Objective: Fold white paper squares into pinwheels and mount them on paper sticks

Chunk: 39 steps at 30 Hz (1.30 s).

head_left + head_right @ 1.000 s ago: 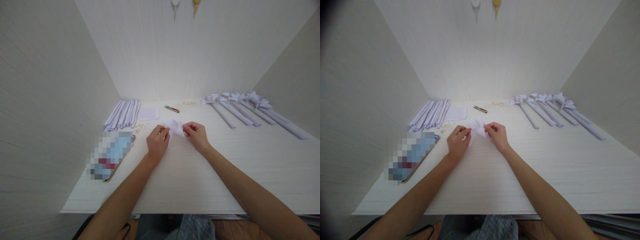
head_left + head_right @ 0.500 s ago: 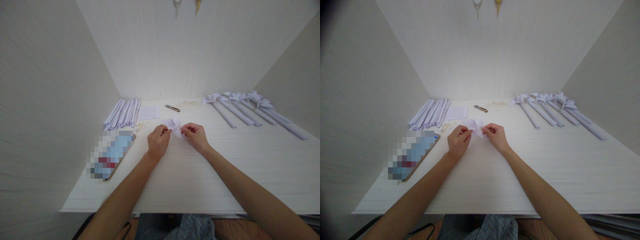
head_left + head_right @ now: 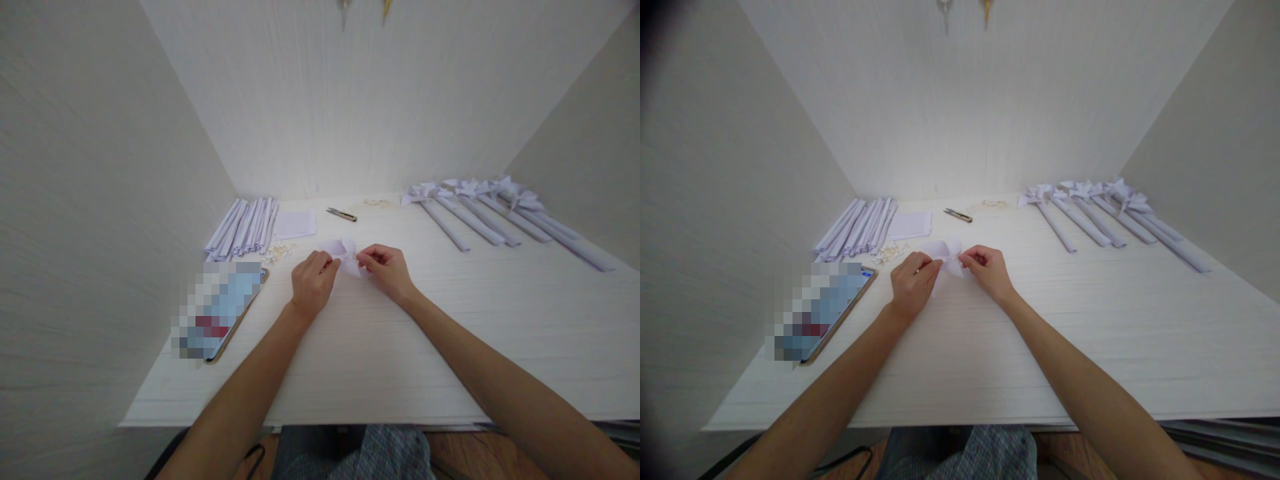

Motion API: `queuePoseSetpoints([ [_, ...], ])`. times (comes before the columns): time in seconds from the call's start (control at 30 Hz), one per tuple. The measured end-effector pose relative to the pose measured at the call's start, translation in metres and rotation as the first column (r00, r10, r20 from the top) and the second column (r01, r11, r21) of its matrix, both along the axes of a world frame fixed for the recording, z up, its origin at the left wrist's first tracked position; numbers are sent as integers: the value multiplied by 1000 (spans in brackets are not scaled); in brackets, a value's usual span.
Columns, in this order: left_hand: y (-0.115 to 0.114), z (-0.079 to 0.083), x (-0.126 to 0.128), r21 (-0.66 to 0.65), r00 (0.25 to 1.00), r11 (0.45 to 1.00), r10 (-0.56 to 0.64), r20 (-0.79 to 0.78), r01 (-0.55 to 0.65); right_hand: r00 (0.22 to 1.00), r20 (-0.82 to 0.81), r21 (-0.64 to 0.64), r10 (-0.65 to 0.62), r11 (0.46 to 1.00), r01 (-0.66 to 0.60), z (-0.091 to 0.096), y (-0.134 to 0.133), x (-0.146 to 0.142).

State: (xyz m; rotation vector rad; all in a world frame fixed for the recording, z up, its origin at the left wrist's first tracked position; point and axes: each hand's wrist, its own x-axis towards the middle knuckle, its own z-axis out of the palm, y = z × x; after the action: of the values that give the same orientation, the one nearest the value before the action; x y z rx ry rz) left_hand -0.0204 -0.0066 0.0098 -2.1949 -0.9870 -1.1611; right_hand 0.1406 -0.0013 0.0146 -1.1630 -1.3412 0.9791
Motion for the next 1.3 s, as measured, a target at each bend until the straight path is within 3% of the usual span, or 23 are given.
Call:
queuePoseSetpoints([
  [0.2,-1,0,-1,-36,998,998,-57,19,58,1000,19,21,15,1000,-16,-1,0,1],
  [0.77,0,0,-1,-30,997,997,-64,32,65,992,71,75,103,991,-108,-7,2,4],
  [1.3,3,-1,0,-60,998,996,-63,-19,62,992,99,49,79,995,-84,-6,3,3],
])
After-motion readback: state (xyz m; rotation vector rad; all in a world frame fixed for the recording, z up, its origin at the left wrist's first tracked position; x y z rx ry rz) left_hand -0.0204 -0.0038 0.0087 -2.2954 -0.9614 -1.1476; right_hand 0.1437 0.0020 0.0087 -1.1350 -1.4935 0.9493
